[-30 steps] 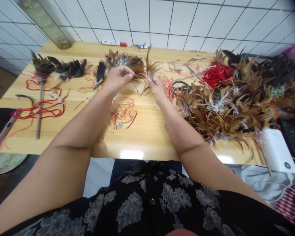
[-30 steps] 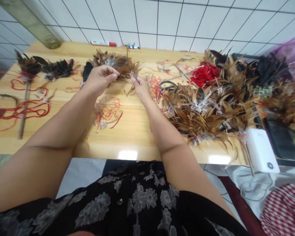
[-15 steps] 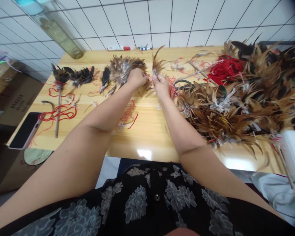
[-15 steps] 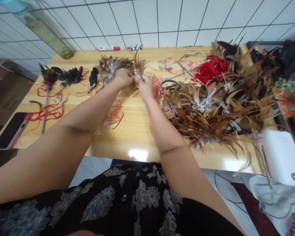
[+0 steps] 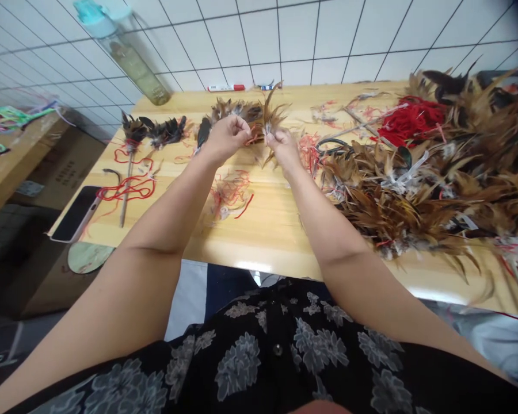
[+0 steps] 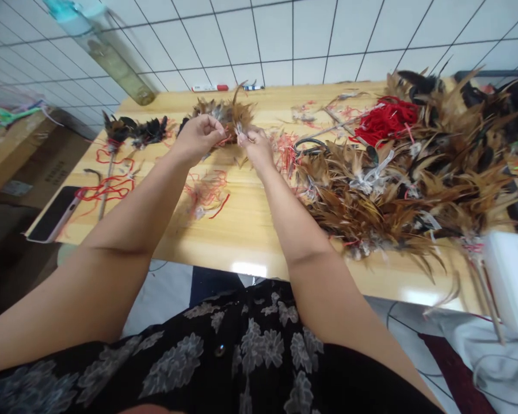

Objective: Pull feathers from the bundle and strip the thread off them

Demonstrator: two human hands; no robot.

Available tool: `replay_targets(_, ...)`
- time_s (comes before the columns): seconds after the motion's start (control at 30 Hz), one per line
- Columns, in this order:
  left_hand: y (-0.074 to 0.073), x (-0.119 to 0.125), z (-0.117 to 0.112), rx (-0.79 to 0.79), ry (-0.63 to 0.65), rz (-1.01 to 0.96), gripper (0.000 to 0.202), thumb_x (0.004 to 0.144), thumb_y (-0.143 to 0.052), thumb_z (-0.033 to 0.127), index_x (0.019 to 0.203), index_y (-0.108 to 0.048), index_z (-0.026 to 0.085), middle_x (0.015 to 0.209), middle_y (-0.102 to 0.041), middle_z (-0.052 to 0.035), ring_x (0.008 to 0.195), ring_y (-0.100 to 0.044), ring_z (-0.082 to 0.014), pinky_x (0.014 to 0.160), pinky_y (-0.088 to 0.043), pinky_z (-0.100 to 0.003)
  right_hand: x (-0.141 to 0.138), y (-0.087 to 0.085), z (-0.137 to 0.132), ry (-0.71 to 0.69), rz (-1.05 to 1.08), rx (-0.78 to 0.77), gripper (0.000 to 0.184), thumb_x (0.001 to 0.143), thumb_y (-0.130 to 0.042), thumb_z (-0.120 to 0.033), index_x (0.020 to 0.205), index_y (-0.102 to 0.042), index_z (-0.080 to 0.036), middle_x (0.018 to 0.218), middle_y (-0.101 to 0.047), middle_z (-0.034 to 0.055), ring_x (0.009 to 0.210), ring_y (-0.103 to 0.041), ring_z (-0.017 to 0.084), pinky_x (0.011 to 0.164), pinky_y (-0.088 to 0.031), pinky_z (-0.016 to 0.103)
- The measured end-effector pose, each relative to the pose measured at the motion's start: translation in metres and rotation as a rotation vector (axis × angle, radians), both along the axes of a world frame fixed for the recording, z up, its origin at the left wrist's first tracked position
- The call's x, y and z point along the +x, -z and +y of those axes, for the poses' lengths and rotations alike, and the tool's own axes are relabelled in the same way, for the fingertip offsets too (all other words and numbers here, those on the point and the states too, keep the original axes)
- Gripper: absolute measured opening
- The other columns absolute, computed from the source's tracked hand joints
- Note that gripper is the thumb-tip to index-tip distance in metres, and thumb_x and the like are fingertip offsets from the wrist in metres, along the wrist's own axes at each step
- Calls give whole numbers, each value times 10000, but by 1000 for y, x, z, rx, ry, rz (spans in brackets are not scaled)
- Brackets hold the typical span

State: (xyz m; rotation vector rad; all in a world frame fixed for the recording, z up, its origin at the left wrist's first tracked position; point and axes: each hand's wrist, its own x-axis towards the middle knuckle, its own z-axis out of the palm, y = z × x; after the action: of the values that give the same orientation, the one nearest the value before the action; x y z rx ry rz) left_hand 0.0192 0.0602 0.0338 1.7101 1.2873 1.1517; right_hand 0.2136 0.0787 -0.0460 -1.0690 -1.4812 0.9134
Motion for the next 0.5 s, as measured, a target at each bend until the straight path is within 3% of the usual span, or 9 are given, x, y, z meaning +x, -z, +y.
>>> replay_targets(0.1, 8, -1, -3, -6, -74, -57, 249, 895, -867, 170, 887, -630, 244, 778, -669, -11, 838, -731, -242, 911, -597, -386, -2, -7, -13, -92, 54, 27, 357, 1082, -760, -394, 797, -672, -198, 1162, -705, 53, 1378, -667, 250, 1379, -481, 506)
replay_targets(0.23, 9, 1, -12, 6, -76, -144, 306, 900, -924, 251, 945, -621, 247, 820, -675, -8, 879, -754, -245, 922, -599, -378, 0, -20, -34, -151, 71, 20, 365, 1062, -802, -398, 768, -681, -219, 1043, -716, 40, 1273, -703, 238, 1342, -522, 482)
replay_targets(0.37, 13, 3, -20, -14, -39, -178, 318, 910, -934, 289, 958, -622, 247, 856, -667, -17, 936, -768, -257, 951, -604, -388, 1, -28, -49, -164, 21, 16, 466, 1021, -854, -565, 736, -690, -235, 950, -699, 32, 1162, -712, 240, 1263, -578, 480)
replay_targets(0.5, 28, 5, -22, 18, -67, -197, 288, 913, -898, 266, 949, -613, 243, 885, -657, -17, 1000, -777, -267, 995, -607, -408, 1, -28, -55, -178, -87, 26, 587, 973, -843, -749, 711, -694, -246, 920, -711, 44, 1139, -720, 266, 1258, -578, 506)
